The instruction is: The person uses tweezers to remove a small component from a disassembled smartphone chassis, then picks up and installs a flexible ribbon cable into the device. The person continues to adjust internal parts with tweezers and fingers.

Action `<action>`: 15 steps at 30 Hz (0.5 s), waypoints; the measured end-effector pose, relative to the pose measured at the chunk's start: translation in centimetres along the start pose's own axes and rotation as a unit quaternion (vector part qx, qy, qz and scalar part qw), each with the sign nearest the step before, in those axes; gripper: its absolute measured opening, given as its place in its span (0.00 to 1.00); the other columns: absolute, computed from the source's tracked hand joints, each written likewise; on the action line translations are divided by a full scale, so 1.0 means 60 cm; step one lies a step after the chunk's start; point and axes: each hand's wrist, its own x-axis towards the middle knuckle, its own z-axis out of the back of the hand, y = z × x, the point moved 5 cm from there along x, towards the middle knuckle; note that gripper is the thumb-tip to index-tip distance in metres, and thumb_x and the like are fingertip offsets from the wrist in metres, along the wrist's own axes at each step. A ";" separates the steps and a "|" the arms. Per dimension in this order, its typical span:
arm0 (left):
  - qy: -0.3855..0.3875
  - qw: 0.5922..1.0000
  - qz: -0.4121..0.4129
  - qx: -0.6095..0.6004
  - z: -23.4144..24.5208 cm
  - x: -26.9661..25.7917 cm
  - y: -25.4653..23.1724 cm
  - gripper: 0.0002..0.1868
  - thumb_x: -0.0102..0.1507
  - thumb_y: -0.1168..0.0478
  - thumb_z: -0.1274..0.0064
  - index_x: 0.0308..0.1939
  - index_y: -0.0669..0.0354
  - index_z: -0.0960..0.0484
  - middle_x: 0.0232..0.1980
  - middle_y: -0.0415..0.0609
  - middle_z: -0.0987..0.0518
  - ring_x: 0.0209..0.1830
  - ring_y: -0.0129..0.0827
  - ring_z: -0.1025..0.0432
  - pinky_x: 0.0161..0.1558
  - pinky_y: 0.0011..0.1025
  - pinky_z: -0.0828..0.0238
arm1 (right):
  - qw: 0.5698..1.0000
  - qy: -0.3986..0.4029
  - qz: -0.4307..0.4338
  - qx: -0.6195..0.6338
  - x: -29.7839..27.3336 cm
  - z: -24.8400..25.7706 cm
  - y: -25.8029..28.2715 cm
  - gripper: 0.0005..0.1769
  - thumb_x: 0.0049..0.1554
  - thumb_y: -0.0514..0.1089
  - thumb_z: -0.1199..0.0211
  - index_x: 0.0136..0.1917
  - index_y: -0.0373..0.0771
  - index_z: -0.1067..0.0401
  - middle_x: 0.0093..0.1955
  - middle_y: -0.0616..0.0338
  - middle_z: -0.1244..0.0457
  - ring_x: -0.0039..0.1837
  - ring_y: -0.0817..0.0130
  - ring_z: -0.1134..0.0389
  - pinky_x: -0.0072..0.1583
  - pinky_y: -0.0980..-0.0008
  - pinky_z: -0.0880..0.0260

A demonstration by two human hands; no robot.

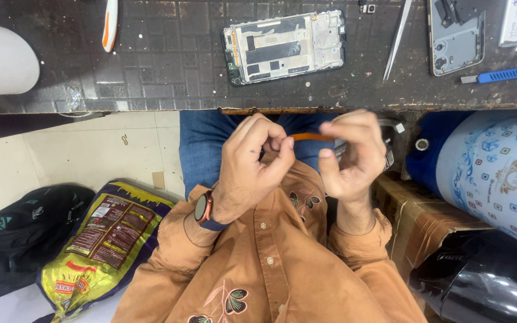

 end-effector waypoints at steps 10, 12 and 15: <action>-0.035 0.998 0.007 0.052 0.026 0.001 0.015 0.06 0.64 0.68 0.41 0.37 0.62 0.24 0.34 0.45 0.26 0.32 0.32 0.31 0.38 0.29 0.33 | 0.996 -0.006 -0.076 0.035 0.016 -0.003 -0.031 0.07 0.61 0.28 0.33 0.52 0.30 0.28 0.48 0.54 0.33 0.45 0.73 0.33 0.46 0.79 0.33; -0.050 0.997 0.010 0.059 0.036 0.004 0.018 0.06 0.65 0.68 0.41 0.38 0.62 0.23 0.35 0.45 0.26 0.32 0.32 0.31 0.39 0.29 0.32 | 0.993 -0.023 -0.095 0.059 0.023 0.001 -0.040 0.06 0.63 0.28 0.36 0.53 0.31 0.28 0.48 0.56 0.33 0.45 0.75 0.31 0.47 0.79 0.33; -0.059 0.996 0.010 0.070 0.050 0.009 0.019 0.05 0.66 0.68 0.41 0.39 0.62 0.23 0.35 0.45 0.25 0.32 0.31 0.31 0.40 0.29 0.33 | 0.996 -0.009 -0.076 0.037 0.038 0.004 -0.037 0.07 0.63 0.27 0.35 0.53 0.30 0.28 0.48 0.55 0.33 0.45 0.74 0.34 0.46 0.79 0.34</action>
